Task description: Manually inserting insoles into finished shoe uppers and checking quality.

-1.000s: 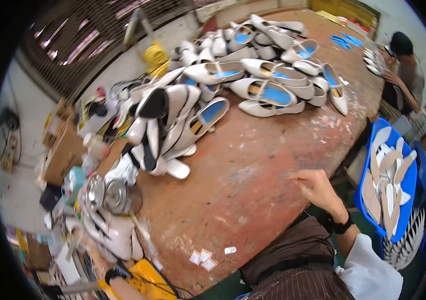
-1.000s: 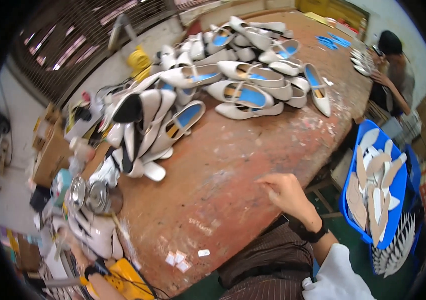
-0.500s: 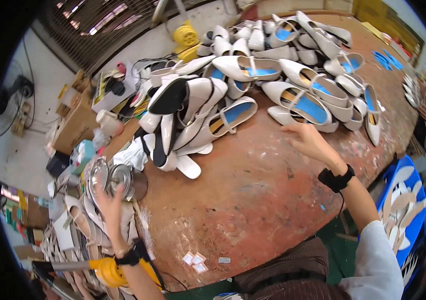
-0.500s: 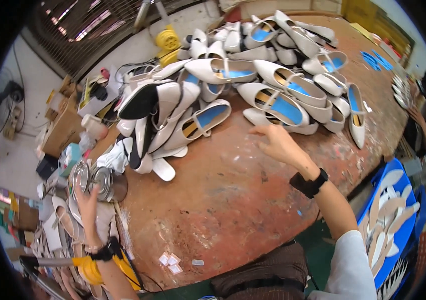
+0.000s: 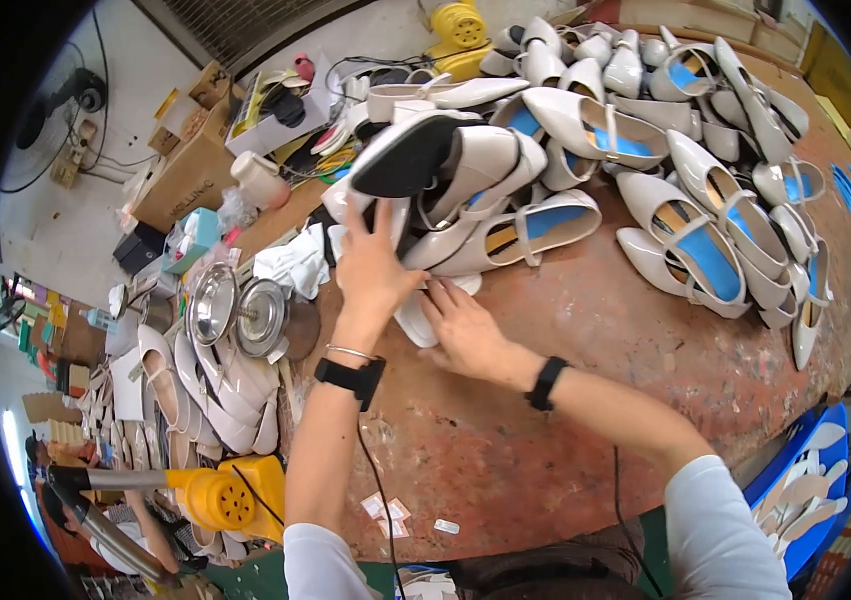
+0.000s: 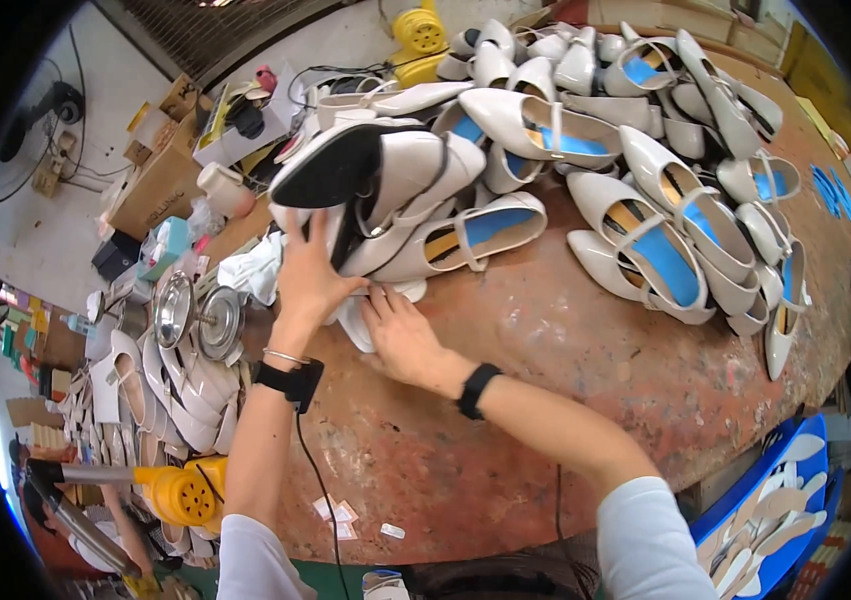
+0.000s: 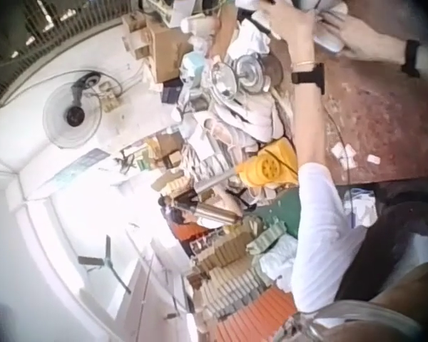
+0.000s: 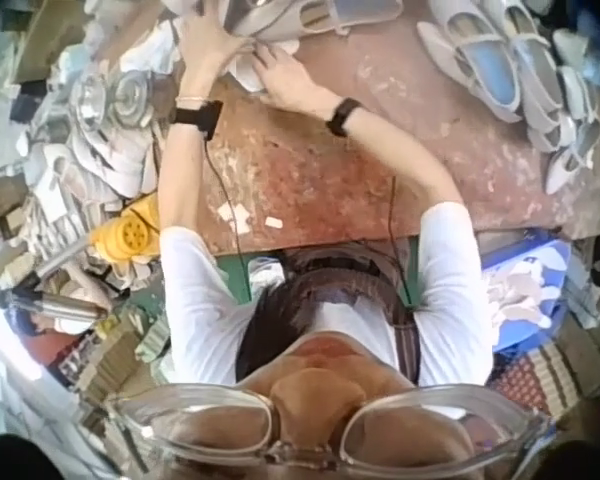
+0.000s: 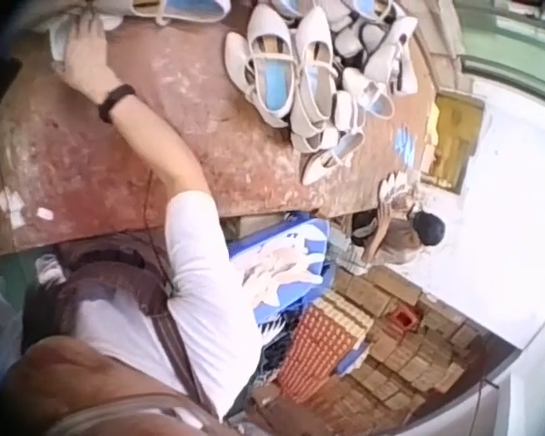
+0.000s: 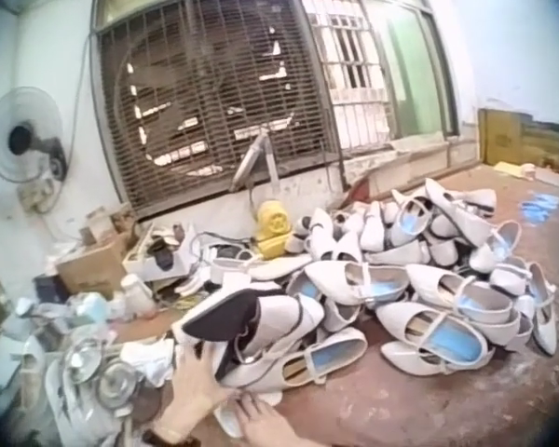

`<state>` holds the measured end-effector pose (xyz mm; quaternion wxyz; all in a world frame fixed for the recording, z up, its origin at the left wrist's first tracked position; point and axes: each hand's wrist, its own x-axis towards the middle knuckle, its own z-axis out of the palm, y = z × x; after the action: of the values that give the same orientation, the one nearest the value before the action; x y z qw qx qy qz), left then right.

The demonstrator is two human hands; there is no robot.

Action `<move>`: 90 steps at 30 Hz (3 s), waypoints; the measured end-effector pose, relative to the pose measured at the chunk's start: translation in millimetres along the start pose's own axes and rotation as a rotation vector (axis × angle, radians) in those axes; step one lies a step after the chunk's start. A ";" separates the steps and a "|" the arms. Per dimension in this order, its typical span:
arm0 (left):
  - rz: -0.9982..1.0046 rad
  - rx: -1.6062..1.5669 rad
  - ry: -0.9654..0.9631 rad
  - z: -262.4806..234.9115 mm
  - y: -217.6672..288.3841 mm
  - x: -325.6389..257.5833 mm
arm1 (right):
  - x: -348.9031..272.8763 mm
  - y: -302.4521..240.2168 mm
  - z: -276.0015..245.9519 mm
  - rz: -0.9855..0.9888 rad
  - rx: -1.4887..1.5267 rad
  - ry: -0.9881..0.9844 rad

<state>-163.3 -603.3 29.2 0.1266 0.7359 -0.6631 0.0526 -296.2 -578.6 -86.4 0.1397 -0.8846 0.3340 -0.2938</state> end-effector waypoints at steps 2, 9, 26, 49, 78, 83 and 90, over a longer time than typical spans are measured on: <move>0.048 0.083 0.011 3.6 3.3 7.2 | 23.2 -12.3 34.4 -0.032 -0.066 0.016; 0.048 -0.012 0.079 27.4 51.3 15.3 | 53.8 27.2 132.2 0.306 0.975 0.240; 0.580 -0.140 0.058 -31.4 16.1 -94.5 | -195.3 41.2 -247.7 0.756 0.915 -0.232; -0.146 -1.494 -0.349 76.4 242.2 -275.8 | -285.3 -3.2 -255.8 0.886 1.009 0.178; -0.320 -1.359 0.217 -97.4 -1.4 -189.1 | -326.0 55.6 -184.6 1.277 0.893 0.323; 0.056 -0.292 -0.154 -64.8 -31.7 -205.0 | -312.4 18.5 -206.2 1.095 1.323 0.584; 0.490 -0.396 0.044 10.2 64.1 -134.8 | -313.6 -32.1 -196.1 0.942 1.906 0.629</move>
<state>-243.2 -481.9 -6.2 0.2653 0.5139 -0.8151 -0.0330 -589.5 -353.9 -51.4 0.7700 -0.0853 0.2945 -0.5595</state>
